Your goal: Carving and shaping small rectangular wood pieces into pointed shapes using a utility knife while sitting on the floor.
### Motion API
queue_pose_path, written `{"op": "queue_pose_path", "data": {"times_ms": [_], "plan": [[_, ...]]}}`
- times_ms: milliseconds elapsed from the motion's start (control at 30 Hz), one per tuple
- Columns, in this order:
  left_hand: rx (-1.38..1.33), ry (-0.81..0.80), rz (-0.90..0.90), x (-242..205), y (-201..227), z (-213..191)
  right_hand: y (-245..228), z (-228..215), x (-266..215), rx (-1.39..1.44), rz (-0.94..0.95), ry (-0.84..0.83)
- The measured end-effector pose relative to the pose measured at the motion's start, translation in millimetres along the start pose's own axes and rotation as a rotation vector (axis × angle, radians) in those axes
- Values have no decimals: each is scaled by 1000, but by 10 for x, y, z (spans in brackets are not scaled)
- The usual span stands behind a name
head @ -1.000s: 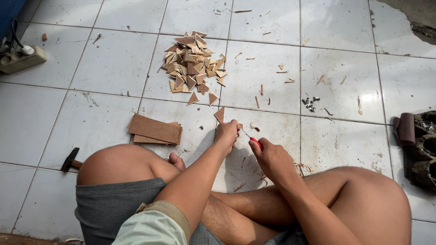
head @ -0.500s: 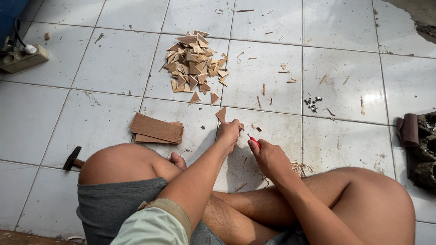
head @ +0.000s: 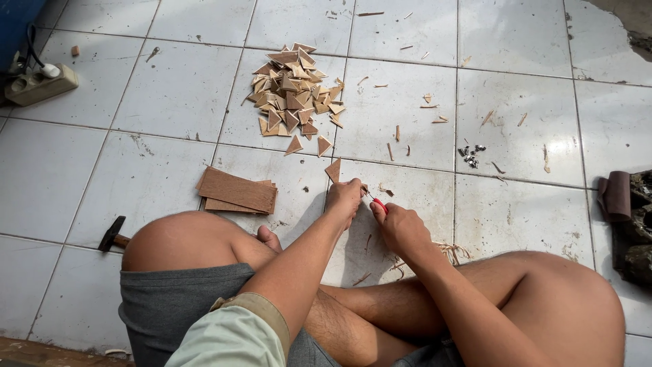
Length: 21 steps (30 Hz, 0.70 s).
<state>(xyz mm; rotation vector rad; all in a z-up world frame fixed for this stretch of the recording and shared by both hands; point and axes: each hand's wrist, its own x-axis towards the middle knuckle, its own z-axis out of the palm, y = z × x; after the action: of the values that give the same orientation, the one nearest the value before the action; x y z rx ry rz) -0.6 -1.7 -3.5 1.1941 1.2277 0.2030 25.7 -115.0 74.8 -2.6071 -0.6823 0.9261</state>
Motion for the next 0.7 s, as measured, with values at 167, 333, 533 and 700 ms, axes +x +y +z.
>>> {"op": "queue_pose_path", "data": {"times_ms": [167, 333, 533, 700], "plan": [[-19, -2, 12, -32, 11, -5, 21, 11, 102, -16, 6, 0], [-48, -46, 0, -67, 34, -46, 84, 45, 160, -5, 18, -14], [-31, -95, 21, -57, -5, -61, 309, 38, -26, 50, 76, -44], [56, -79, 212, 72, 25, -47, 569, 48, 223, 315, 164, 64]]}}
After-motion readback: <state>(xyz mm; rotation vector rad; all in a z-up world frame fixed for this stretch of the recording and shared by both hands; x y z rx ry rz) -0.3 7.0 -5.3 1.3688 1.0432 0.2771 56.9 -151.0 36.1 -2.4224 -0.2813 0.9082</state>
